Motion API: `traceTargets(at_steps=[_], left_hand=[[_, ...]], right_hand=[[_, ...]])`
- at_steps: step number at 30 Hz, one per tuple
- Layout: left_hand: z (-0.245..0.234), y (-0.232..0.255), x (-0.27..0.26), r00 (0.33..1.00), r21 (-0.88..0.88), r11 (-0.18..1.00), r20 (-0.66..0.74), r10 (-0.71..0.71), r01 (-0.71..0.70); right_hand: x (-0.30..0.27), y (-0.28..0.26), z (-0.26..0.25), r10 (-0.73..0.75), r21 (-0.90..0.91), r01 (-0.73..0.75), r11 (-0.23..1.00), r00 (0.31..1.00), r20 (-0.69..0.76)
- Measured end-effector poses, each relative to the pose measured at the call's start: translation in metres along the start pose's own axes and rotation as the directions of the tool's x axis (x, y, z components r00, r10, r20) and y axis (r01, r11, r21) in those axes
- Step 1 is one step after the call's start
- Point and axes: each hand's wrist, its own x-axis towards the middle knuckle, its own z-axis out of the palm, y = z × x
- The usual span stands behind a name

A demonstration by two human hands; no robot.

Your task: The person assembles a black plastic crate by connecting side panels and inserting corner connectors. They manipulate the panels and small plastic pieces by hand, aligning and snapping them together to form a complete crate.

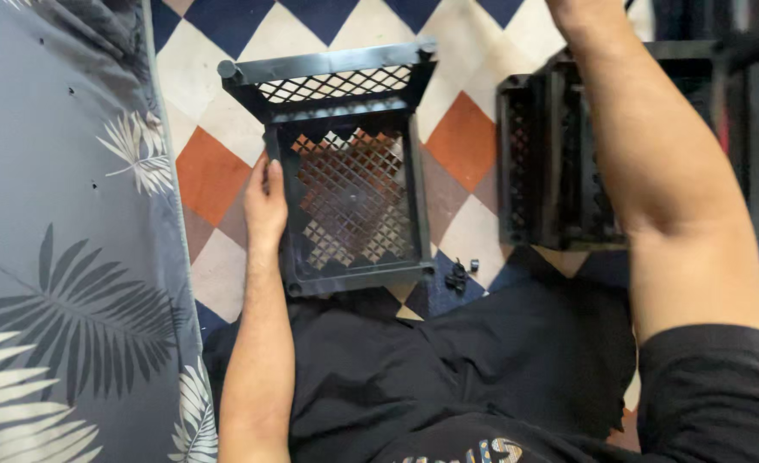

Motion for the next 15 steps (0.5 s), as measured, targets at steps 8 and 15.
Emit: traceTargets(at_steps=[8,15], left_hand=[[-0.001,-0.004,-0.031,0.988,0.115,0.99,-0.117,0.097,-0.083],[-0.002,-0.012,-0.067,0.991,0.229,0.969,-0.068,0.111,-0.093]], right_hand=[[-0.083,-0.049,-0.142,0.106,0.507,-0.016,0.862,0.983,-0.148],[-0.254,0.049,-0.224,0.467,0.698,-0.232,0.677,0.869,-0.164]])
